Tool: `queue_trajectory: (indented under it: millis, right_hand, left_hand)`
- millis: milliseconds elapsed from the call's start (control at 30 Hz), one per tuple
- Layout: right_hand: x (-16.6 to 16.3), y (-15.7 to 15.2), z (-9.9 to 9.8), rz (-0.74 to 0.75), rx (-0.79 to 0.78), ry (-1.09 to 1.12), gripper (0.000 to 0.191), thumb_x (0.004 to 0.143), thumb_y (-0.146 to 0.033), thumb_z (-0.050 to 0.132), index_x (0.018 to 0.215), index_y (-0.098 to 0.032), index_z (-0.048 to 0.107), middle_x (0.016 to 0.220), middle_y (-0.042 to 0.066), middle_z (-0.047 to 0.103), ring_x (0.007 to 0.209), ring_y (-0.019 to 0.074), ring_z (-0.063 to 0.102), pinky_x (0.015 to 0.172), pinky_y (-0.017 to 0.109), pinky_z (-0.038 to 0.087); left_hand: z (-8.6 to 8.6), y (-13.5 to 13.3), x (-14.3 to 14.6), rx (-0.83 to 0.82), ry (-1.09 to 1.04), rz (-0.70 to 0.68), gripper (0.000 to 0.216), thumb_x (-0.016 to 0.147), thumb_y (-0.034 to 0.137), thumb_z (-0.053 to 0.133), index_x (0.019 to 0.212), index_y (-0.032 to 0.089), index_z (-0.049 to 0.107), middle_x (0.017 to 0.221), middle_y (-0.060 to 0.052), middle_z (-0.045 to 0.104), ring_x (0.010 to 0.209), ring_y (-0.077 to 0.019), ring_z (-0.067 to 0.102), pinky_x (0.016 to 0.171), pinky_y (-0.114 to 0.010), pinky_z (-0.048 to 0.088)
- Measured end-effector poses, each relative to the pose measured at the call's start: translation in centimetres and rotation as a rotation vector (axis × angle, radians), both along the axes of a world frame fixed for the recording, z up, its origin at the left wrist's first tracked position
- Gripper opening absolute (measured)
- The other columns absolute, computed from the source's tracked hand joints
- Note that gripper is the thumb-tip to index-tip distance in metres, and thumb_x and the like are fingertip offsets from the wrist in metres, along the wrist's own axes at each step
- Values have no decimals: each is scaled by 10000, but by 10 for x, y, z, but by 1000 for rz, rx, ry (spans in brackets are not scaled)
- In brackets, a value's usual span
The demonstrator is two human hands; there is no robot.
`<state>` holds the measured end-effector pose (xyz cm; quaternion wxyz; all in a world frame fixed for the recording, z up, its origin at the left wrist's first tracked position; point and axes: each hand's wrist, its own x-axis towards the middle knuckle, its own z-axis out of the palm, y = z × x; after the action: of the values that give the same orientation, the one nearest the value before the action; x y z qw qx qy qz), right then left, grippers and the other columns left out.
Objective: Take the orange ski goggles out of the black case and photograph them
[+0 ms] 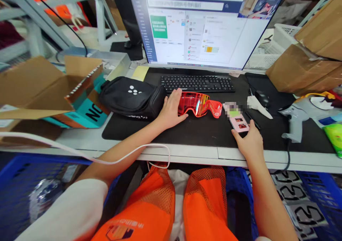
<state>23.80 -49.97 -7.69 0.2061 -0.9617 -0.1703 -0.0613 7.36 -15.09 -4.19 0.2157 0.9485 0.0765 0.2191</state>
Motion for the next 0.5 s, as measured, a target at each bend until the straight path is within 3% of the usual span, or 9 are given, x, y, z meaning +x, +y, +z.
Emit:
queue_trajectory:
  millis: [167,300,400,500]
  right_hand:
    - [-1,0,-2,-6,27,-7,1111,849,-699,621,1664,-5,321,1581,307,533,1448,475,524,1196,611,417]
    - [-1,0,-3,-6,35,-21,1111,850,-710,616,1656,2,338,1587,314,521,1448,469,522,1196,593,414]
    - [-1,-1,-3,-7,30,-14,1122,847,-709,616,1651,21,335,1584,326,519,1445,473,526,1192,591,419]
    - [0,-1,-3,3,31,-12,1122,848,-704,614,1642,39,338,1569,341,527,1429,476,540,1180,587,430]
  left_hand:
    - [-7,2,2,26,3,13,1148,829,242,805,1722,222,84,1777,-226,199,1656,-487,127,1252,-797,232]
    - [-13,6,8,29,-164,-6,1080,814,230,797,1696,222,174,1647,-228,392,1587,-465,314,1253,-729,310]
    - [-12,9,9,35,-331,-93,1168,763,236,835,1699,246,137,1573,-205,441,1516,-410,424,1263,-634,358]
    - [-5,9,4,-49,-394,-85,1254,746,286,868,1705,274,60,1577,-189,450,1479,-379,466,1258,-608,381]
